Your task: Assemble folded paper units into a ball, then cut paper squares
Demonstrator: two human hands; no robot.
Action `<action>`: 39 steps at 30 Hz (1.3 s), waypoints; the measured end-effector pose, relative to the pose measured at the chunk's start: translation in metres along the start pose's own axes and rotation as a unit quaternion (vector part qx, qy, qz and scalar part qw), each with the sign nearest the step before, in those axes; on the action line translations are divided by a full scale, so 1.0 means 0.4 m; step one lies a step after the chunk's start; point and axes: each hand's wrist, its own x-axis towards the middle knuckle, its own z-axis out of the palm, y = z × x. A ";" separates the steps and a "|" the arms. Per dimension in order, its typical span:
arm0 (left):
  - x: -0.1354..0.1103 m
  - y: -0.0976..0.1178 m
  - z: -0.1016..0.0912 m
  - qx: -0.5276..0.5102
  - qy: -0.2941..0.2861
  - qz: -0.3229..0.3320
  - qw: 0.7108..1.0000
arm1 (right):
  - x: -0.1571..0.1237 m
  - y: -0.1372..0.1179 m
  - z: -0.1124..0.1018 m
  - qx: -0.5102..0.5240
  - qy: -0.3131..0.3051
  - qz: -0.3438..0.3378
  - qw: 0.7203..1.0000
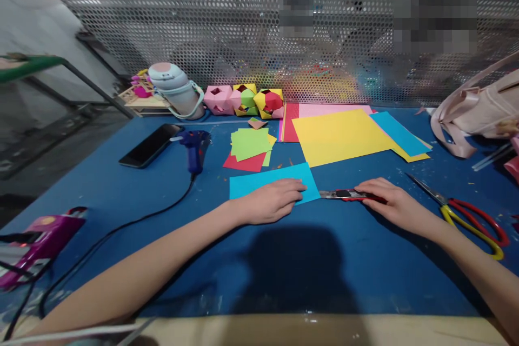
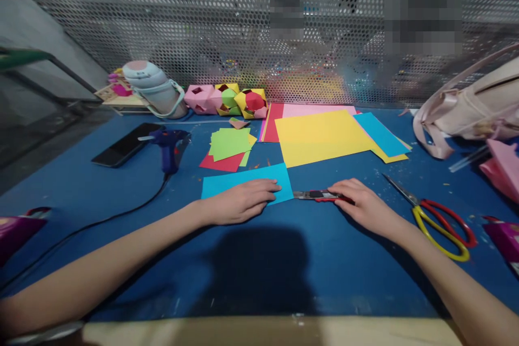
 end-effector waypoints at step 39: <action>0.033 0.022 0.015 0.077 -0.034 -0.009 0.996 | -0.043 -0.027 0.019 -0.004 0.037 -0.008 0.999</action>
